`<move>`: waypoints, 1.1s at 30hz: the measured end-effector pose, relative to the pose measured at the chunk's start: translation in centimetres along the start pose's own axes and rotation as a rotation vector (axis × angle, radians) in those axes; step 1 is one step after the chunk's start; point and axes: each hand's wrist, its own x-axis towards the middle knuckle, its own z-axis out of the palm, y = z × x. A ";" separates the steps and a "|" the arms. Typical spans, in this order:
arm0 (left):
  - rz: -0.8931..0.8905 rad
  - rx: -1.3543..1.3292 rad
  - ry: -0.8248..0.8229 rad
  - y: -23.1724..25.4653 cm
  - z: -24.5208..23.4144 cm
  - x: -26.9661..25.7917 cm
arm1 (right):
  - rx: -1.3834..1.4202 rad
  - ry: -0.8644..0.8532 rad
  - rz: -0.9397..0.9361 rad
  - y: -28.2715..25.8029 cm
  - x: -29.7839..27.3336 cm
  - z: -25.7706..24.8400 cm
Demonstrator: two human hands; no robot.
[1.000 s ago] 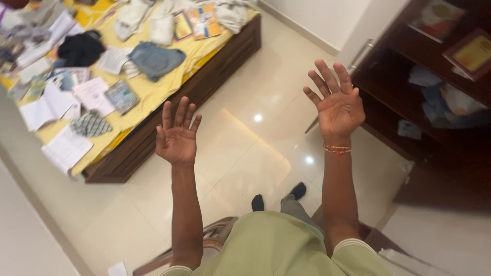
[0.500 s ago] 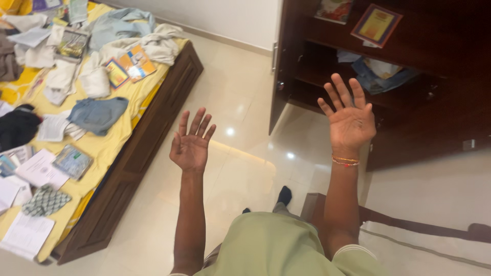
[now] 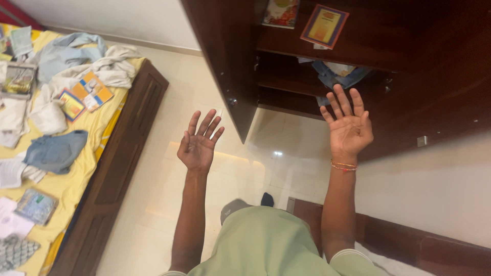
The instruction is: The person retrieves books and folded clothes from a wooden wardrobe and places them onto a bed already covered with similar items. The person repeatedly walks between the wardrobe and the bed, handling items one at a time or in small groups.
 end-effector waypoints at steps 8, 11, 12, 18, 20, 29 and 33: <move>-0.120 -0.030 -0.033 -6.4 1.2 7.0 | 0.024 0.092 0.011 0.0 4.5 -5.6; -0.154 -0.017 -0.046 -8.8 1.5 10.6 | 0.032 0.121 0.023 0.8 7.3 -7.9; -0.163 -0.010 -0.052 -9.6 1.6 11.9 | 0.035 0.129 0.028 1.2 8.3 -8.8; -0.238 0.008 -0.027 -14.7 0.6 21.3 | 0.068 0.167 0.053 4.7 16.7 -14.5; -0.260 0.019 -0.031 -16.8 -0.1 25.4 | 0.049 0.187 0.071 6.0 19.8 -16.2; -0.343 0.064 -0.063 -26.2 -4.4 44.0 | -0.133 0.304 0.160 10.4 35.3 -22.6; -0.434 0.130 -0.005 -30.5 -7.5 49.2 | -0.167 0.357 0.245 13.0 38.0 -26.9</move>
